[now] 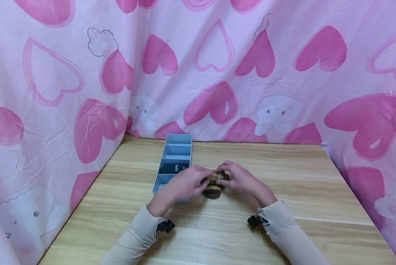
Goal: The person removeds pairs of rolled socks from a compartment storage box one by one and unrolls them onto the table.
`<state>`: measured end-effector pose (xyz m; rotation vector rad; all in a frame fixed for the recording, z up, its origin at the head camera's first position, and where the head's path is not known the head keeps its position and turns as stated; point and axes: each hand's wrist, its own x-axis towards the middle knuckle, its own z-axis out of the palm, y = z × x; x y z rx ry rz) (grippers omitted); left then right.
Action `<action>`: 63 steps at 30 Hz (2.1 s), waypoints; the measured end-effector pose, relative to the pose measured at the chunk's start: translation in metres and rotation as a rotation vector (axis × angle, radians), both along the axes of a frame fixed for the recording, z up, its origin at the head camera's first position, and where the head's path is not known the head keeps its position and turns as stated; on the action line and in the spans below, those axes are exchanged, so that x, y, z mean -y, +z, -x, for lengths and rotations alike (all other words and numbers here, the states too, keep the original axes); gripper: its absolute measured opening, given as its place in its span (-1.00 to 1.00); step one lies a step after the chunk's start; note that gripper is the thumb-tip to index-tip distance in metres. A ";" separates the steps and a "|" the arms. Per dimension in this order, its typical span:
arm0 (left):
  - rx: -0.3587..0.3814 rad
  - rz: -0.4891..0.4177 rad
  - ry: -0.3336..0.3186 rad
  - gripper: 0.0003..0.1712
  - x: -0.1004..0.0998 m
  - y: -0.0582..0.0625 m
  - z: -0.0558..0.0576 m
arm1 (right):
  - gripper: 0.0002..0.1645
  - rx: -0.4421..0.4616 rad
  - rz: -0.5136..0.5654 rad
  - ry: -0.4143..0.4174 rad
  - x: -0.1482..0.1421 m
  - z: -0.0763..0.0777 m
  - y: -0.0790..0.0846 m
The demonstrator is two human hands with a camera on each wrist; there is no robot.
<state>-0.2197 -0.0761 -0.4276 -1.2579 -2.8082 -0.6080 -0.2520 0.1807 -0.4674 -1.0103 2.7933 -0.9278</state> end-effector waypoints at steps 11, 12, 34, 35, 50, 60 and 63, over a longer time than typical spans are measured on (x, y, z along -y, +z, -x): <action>-0.100 0.147 -0.084 -0.79 -0.024 -0.026 -0.017 | -0.61 -0.013 0.013 -0.014 -0.002 0.003 -0.006; -0.113 0.153 -0.091 -0.80 -0.025 -0.029 -0.018 | -0.60 -0.015 0.014 -0.016 -0.002 0.003 -0.006; -0.103 0.255 -0.043 -0.75 -0.038 -0.043 -0.025 | -0.50 -0.078 -0.095 -0.134 0.002 0.003 -0.010; -0.102 0.256 -0.042 -0.75 -0.038 -0.043 -0.025 | -0.47 -0.080 -0.097 -0.133 0.002 0.003 -0.011; -0.121 0.228 0.019 -0.53 -0.039 -0.047 -0.025 | -0.61 -0.069 -0.008 -0.196 0.003 0.006 -0.020; -0.156 0.231 0.000 -0.46 -0.037 -0.049 -0.023 | -0.61 -0.093 0.011 -0.198 0.005 0.009 -0.021; -0.161 0.227 -0.001 -0.48 -0.037 -0.049 -0.022 | -0.61 -0.128 0.008 -0.188 0.006 0.009 -0.020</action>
